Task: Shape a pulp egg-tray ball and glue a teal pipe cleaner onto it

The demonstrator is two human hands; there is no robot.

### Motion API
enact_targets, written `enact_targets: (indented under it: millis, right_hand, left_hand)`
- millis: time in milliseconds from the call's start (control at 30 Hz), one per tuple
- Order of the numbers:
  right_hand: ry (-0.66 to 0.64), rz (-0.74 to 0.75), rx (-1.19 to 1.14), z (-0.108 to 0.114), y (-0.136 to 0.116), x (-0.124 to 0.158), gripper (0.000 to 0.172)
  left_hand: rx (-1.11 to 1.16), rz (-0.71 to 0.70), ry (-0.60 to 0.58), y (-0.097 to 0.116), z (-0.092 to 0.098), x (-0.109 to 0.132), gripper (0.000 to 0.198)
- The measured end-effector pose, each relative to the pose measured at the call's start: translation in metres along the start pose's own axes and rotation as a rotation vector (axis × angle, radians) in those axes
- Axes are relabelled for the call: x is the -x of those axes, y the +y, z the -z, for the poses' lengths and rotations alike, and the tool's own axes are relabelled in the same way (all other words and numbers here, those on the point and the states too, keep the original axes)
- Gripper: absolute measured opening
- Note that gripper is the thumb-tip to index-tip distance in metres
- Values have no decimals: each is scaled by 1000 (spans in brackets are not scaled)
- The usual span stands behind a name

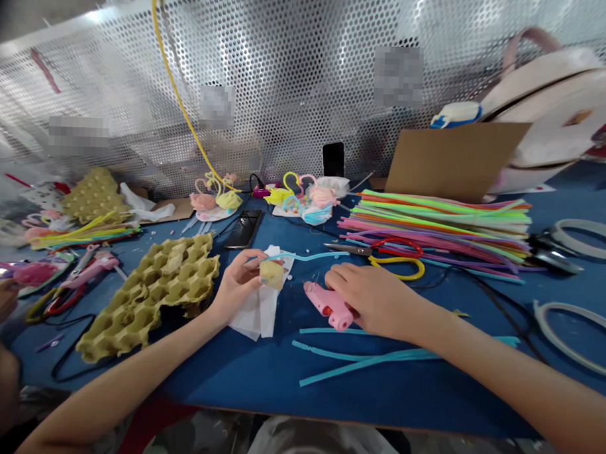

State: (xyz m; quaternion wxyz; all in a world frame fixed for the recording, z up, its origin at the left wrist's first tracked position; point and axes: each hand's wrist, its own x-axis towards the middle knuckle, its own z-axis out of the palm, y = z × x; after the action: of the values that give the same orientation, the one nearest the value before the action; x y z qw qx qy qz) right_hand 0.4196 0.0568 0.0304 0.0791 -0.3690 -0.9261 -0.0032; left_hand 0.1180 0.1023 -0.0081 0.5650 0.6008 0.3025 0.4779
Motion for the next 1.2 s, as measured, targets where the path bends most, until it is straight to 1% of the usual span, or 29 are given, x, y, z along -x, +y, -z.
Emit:
enact_targets:
  millis: [67,200,233,300,367,433,567,667,833,1200]
  right_hand:
    - [-9,-36,-103,9,1,3,22]
    - [28,-92,-356,31,3,7,4]
    - [44,-115,-439,35,4,8,5]
    - [69,-193,-639,38,2,8,19]
    - [86,-277,-821,34,-1,8,36]
    - [119,-312,-920,27,-5,6,44]
    - [157,-315,-984,14,-13,1,46]
    - [146,-327,-1028,7,-17,-1,46]
    - [126,-395,-1093,-3,-18,-2,50]
    - [127,-409,-1125,-10,-18,-1,49]
  left_hand:
    - [-4,-8,1,-1,0,0,49]
    - [-6,-32,-22,-2,0,0,46]
    - [-6,-41,-27,-3,0,0,45]
    - [-4,-68,-39,-4,0,0,45]
    - [1,-96,-61,-5,0,1,43]
    - [6,-126,-90,-6,-1,2,42]
    - [-22,-175,-102,-10,-2,6,42]
    - [-40,-199,-94,-12,-2,7,42]
    - [-20,-214,-98,-11,-3,9,41]
    - [-7,-201,-100,-7,-5,11,41]
